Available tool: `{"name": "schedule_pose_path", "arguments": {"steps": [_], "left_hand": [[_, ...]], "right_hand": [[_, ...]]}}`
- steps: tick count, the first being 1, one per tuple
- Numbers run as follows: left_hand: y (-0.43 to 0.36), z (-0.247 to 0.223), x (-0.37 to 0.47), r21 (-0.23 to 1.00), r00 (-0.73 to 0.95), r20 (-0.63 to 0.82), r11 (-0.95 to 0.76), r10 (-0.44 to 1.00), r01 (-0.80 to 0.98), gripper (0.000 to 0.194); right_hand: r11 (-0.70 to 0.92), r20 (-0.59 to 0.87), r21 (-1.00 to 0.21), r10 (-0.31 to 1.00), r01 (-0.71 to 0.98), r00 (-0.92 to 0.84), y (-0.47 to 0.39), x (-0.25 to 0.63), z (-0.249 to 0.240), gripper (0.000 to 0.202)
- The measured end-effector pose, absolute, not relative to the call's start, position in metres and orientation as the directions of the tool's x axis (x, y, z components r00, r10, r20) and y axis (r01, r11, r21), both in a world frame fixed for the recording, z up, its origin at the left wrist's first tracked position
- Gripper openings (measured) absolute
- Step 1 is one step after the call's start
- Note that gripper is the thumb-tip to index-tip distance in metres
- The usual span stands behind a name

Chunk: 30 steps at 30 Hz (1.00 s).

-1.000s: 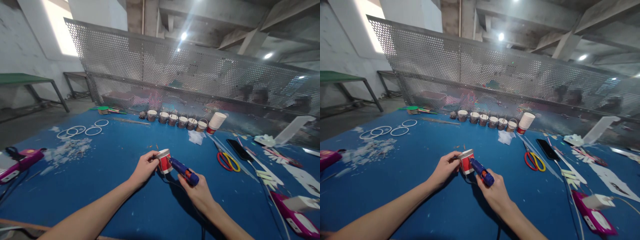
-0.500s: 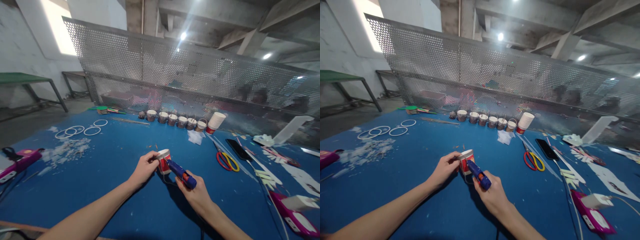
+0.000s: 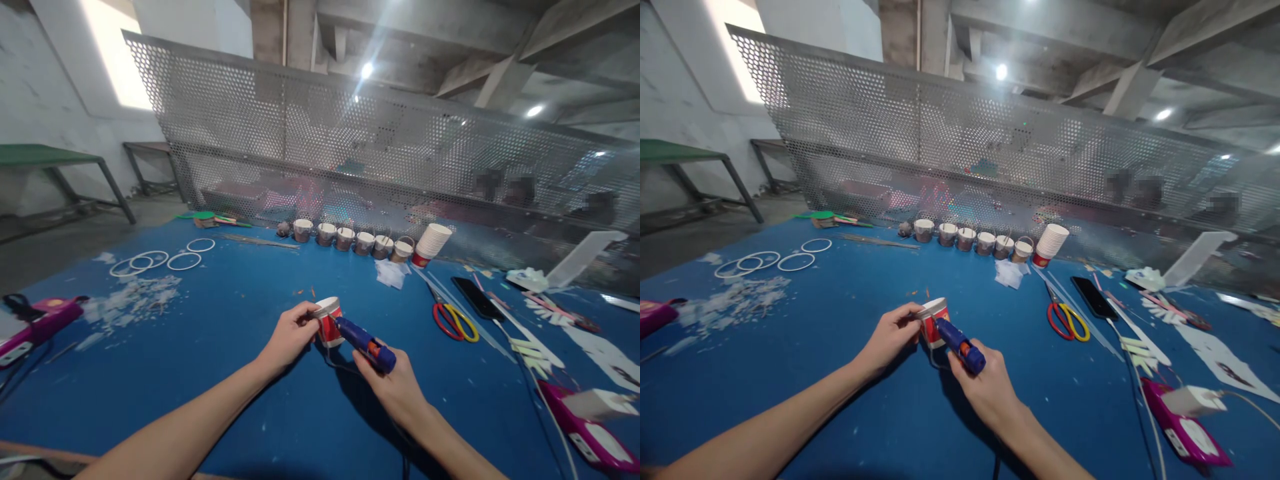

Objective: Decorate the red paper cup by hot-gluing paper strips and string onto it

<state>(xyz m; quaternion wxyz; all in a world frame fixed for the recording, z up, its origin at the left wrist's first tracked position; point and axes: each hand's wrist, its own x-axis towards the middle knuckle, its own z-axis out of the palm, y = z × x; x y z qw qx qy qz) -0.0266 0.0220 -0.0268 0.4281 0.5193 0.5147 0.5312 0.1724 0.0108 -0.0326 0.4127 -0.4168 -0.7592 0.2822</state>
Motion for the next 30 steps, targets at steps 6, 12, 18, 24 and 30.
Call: {"name": "schedule_pose_path", "arguments": {"steps": [6,12,18,24,30], "left_hand": [[0.023,-0.032,-0.026,0.984,-0.073,0.153,-0.145,0.985,0.107,0.023],[0.023,-0.026,-0.028,0.987,-0.092,0.134,-0.124,0.987,0.100,0.024],[0.023,-0.024,-0.031,0.992,-0.095,0.111,-0.104,0.989,0.078,0.024],[0.027,-0.026,-0.034,0.996,-0.119,0.080,-0.076,0.990,0.038,0.025],[0.026,-0.023,-0.032,0.998,-0.106,0.063,-0.062,0.992,0.017,0.023]], "right_hand": [[0.609,0.471,-0.671,0.790,0.423,-0.392,0.006,0.168,-0.029,0.028],[0.585,0.472,-0.685,0.810,0.434,-0.348,0.008,0.171,-0.028,0.030],[0.540,0.456,-0.719,0.842,0.437,-0.289,0.014,0.175,-0.027,0.030],[0.466,0.389,-0.771,0.884,0.433,-0.258,0.017,0.177,-0.022,0.034],[0.462,0.374,-0.792,0.884,0.399,-0.282,0.015,0.176,-0.026,0.034]]}}
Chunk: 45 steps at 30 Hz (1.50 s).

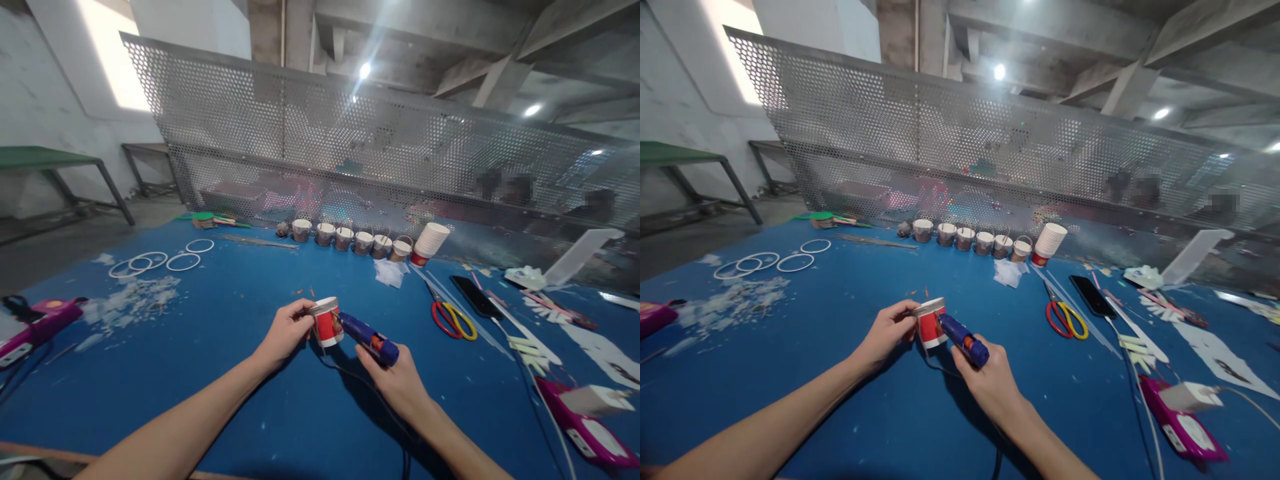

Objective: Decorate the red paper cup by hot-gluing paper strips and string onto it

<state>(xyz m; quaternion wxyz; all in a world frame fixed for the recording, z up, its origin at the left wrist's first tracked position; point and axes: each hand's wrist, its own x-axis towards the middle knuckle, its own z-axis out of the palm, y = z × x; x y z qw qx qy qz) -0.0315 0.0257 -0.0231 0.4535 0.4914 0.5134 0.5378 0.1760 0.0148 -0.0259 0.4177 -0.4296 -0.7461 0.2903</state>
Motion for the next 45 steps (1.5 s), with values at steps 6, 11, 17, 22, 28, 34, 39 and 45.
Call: {"name": "schedule_pose_path", "arguments": {"steps": [6,11,17,22,28,34,39,45], "left_hand": [[0.027,-0.025,-0.032,0.998,-0.095,0.057,-0.057,0.994,0.003,0.023],[0.029,-0.025,-0.033,0.998,-0.097,0.059,-0.060,0.994,-0.008,0.024],[0.026,-0.023,-0.032,0.998,-0.102,0.052,-0.049,0.993,0.029,0.022],[0.026,-0.021,-0.032,0.998,-0.103,0.057,-0.057,0.993,0.004,0.022],[0.026,-0.017,-0.033,0.998,-0.139,0.050,-0.054,0.989,-0.020,0.020],[0.026,-0.020,-0.033,0.999,-0.128,0.033,-0.035,0.991,-0.010,0.022],[0.026,-0.019,-0.034,0.999,-0.144,0.047,-0.050,0.988,-0.015,0.021],[0.024,-0.018,-0.030,0.997,-0.159,0.079,-0.076,0.984,0.021,0.018]], "right_hand": [[0.336,0.249,-0.855,0.934,0.394,-0.256,0.019,0.180,-0.028,0.035],[0.272,0.191,-0.888,0.951,0.371,-0.242,0.021,0.182,-0.031,0.037],[0.287,0.197,-0.883,0.945,0.371,-0.262,0.016,0.176,-0.032,0.035],[0.169,0.088,-0.907,0.972,0.387,-0.218,0.021,0.179,-0.025,0.037],[0.067,0.006,-0.928,0.986,0.367,-0.166,0.040,0.187,-0.027,0.047],[0.158,0.159,-0.820,0.986,0.550,-0.046,0.069,0.196,-0.045,0.037],[0.193,0.253,-0.810,0.967,0.554,0.033,0.074,0.213,-0.032,0.042],[0.591,0.670,-0.561,0.735,0.580,-0.100,0.046,0.195,-0.007,0.021]]}}
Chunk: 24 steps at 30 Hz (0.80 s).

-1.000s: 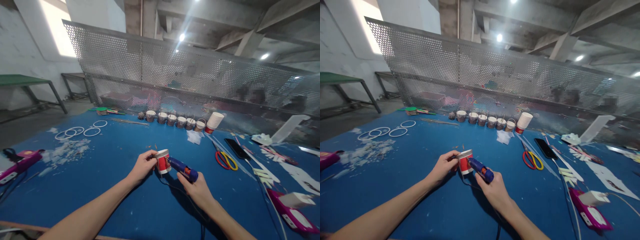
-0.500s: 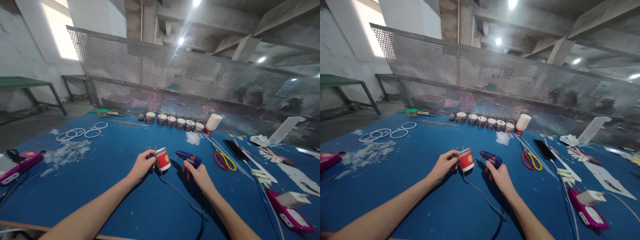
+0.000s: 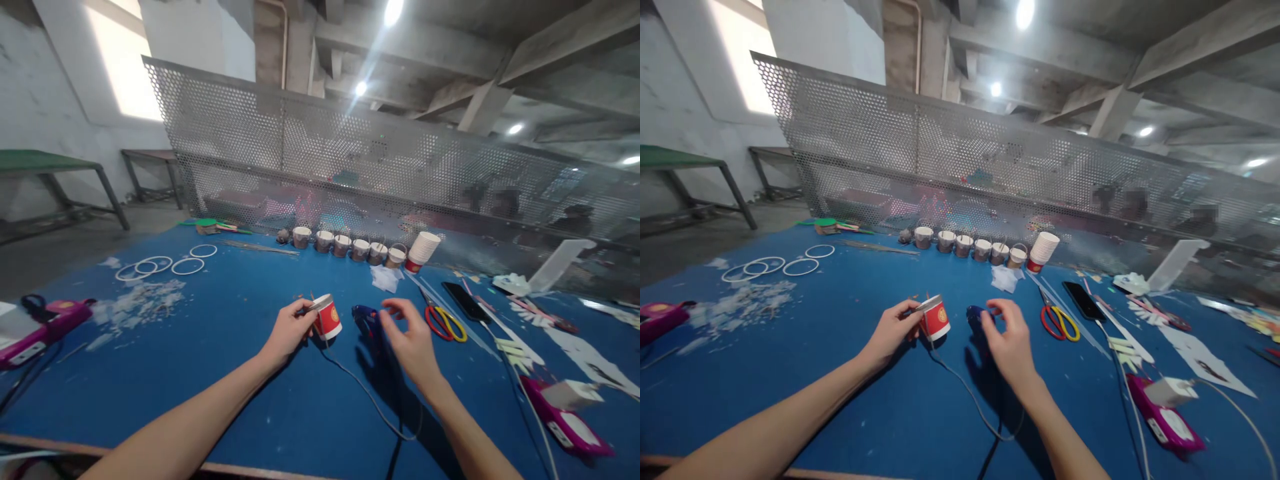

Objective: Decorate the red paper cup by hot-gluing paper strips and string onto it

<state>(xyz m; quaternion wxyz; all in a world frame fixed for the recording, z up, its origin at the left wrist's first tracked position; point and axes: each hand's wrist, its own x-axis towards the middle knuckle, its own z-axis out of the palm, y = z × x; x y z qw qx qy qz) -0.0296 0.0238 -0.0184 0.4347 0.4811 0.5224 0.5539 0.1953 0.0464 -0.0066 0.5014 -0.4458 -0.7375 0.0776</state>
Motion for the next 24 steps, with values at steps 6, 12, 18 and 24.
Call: {"name": "schedule_pose_path", "arguments": {"steps": [6,12,18,24], "left_hand": [[0.020,-0.019,-0.029,0.988,-0.180,0.125,-0.105,0.976,0.116,0.019],[0.021,-0.025,-0.029,0.966,-0.142,0.180,-0.147,0.973,0.214,0.017],[0.018,-0.019,-0.028,0.933,-0.104,0.242,-0.202,0.965,0.296,0.016],[0.018,-0.017,-0.028,0.916,-0.041,0.260,-0.233,0.965,0.327,0.018]], "right_hand": [[0.762,0.657,-0.129,0.545,0.634,-0.521,0.027,0.139,-0.018,0.016],[0.693,0.680,-0.092,0.568,0.715,-0.463,0.036,0.122,-0.021,0.017],[0.682,0.701,-0.218,0.607,0.698,-0.374,0.039,0.124,-0.026,0.018],[0.629,0.646,-0.382,0.706,0.677,-0.291,0.037,0.128,-0.025,0.017]]}}
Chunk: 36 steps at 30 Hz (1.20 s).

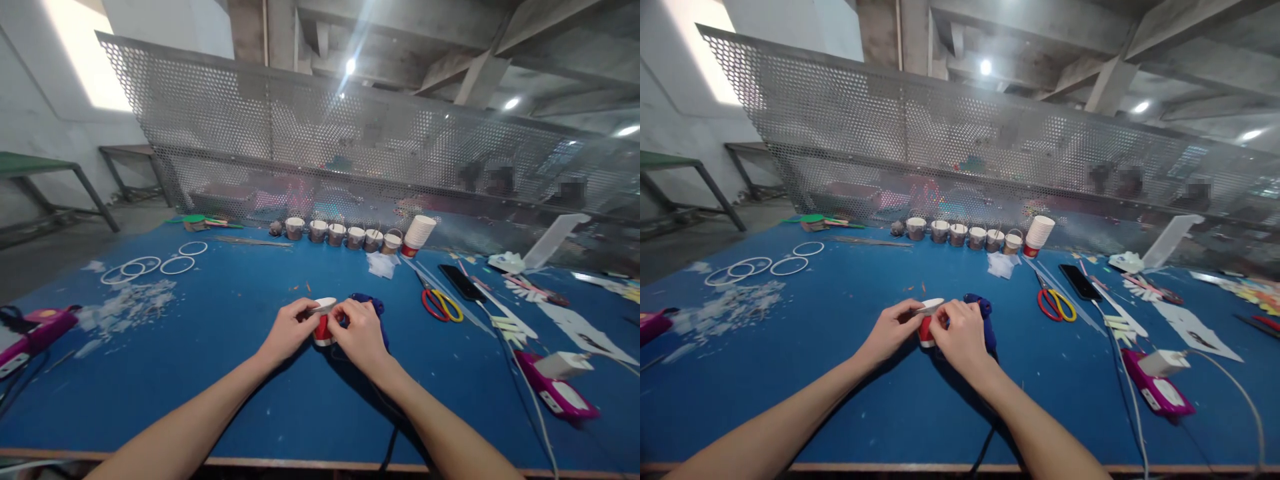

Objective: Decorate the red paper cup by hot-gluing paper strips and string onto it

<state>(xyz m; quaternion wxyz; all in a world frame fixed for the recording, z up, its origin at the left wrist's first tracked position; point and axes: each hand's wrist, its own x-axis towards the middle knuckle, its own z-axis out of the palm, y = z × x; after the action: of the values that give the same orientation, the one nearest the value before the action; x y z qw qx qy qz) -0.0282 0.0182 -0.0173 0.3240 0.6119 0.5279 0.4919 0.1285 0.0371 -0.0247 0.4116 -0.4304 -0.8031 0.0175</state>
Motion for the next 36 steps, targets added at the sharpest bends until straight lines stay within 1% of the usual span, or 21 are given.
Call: {"name": "schedule_pose_path", "arguments": {"steps": [4,12,16,20,23,27,30,36], "left_hand": [[0.019,-0.021,-0.029,0.909,-0.021,0.273,-0.250,0.962,0.333,0.019],[0.018,-0.017,-0.030,0.925,-0.010,0.258,-0.244,0.966,0.292,0.020],[0.017,-0.015,-0.032,0.949,-0.008,0.214,-0.206,0.977,0.240,0.022],[0.019,-0.014,-0.036,0.978,0.006,0.135,-0.135,0.991,0.162,0.021],[0.022,-0.014,-0.038,0.994,0.049,0.068,-0.072,0.996,0.083,0.019],[0.024,-0.015,-0.041,1.000,0.181,-0.005,0.002,0.983,0.014,0.017],[0.025,-0.014,-0.042,1.000,0.239,-0.021,0.014,0.971,0.027,0.014],[0.022,-0.010,-0.044,0.995,0.295,-0.076,0.056,0.952,0.077,0.014]], "right_hand": [[0.606,0.614,-0.426,0.739,0.671,-0.278,0.037,0.130,-0.023,0.017],[0.618,0.620,-0.402,0.727,0.676,-0.296,0.037,0.133,-0.021,0.019],[0.646,0.640,-0.376,0.699,0.665,-0.318,0.037,0.136,-0.019,0.018],[0.655,0.648,-0.366,0.689,0.661,-0.324,0.038,0.139,-0.017,0.016],[0.644,0.627,-0.396,0.710,0.655,-0.320,0.040,0.142,-0.016,0.016],[0.614,0.595,-0.456,0.749,0.644,-0.292,0.042,0.144,-0.016,0.010],[0.602,0.583,-0.474,0.762,0.643,-0.283,0.041,0.144,-0.016,0.006],[0.623,0.604,-0.443,0.739,0.645,-0.299,0.038,0.143,-0.017,0.007]]}}
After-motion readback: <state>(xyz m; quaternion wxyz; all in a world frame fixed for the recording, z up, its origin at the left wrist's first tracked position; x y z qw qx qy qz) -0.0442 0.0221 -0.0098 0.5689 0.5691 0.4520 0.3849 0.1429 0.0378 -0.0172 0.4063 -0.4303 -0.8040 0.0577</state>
